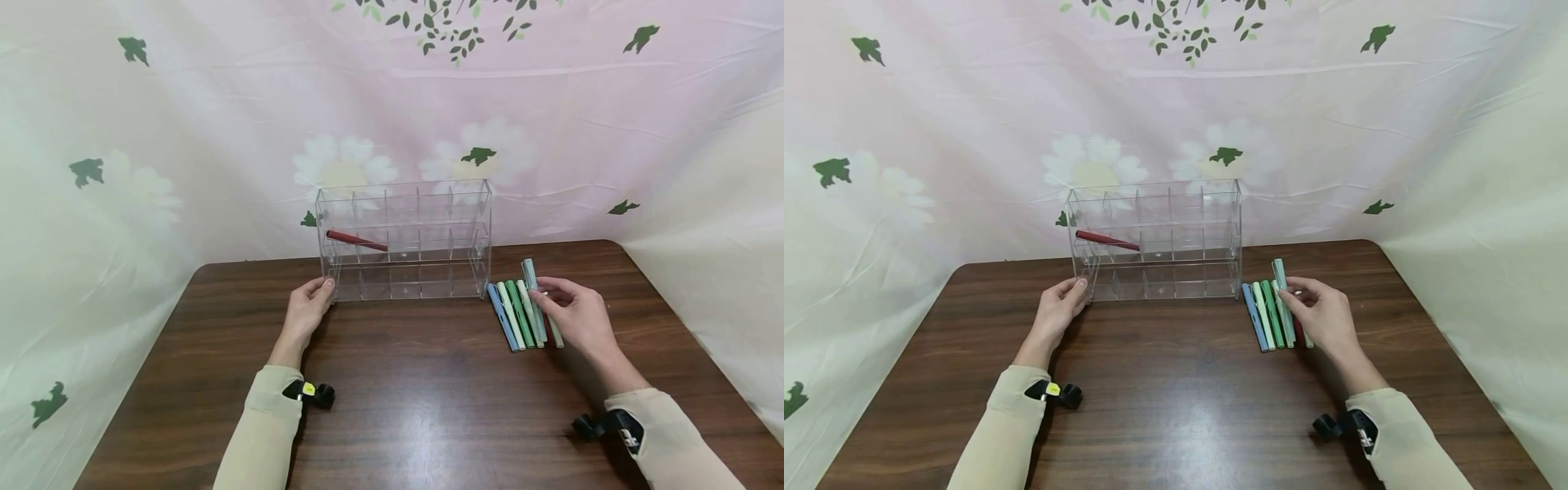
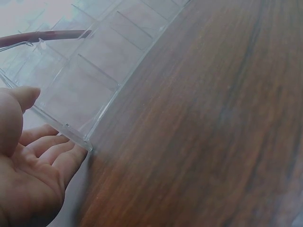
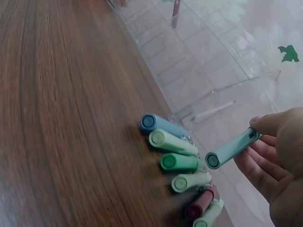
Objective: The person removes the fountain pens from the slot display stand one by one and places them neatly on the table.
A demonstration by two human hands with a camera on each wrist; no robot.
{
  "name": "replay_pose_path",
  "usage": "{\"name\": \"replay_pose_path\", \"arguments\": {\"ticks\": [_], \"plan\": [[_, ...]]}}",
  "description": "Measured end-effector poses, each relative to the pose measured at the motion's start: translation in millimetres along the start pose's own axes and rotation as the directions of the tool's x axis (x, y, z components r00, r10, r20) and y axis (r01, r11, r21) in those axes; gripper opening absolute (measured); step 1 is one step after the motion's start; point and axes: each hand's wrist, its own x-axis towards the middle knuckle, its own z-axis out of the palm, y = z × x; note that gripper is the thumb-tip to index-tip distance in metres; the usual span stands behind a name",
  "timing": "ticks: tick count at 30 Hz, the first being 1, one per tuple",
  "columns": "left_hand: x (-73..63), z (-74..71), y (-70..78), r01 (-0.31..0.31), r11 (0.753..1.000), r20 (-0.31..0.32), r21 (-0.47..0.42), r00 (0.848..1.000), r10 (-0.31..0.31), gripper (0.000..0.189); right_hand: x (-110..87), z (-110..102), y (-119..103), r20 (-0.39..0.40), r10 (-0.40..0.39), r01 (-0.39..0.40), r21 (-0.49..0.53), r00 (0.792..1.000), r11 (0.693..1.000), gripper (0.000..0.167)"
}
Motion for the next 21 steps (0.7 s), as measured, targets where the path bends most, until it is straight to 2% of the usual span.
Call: {"name": "replay_pose_path", "arguments": {"ticks": [13, 21], "plan": [[0.8, -0.4, 1.1, 0.004, 1.000, 0.001, -0.018, 1.000, -0.004, 0.059, 1.3, -12, 18, 0.028, 0.039, -0.037, -0.057, 0.999, 0.998, 0.035], [1.5, -0.4, 0.9, 0.002, 1.000, 0.002, -0.009, 1.000, -0.002, 0.059, 2.1, -15, 30, 0.047, 0.101, -0.095, -0.109, 0.994, 0.989, 0.039]]}}
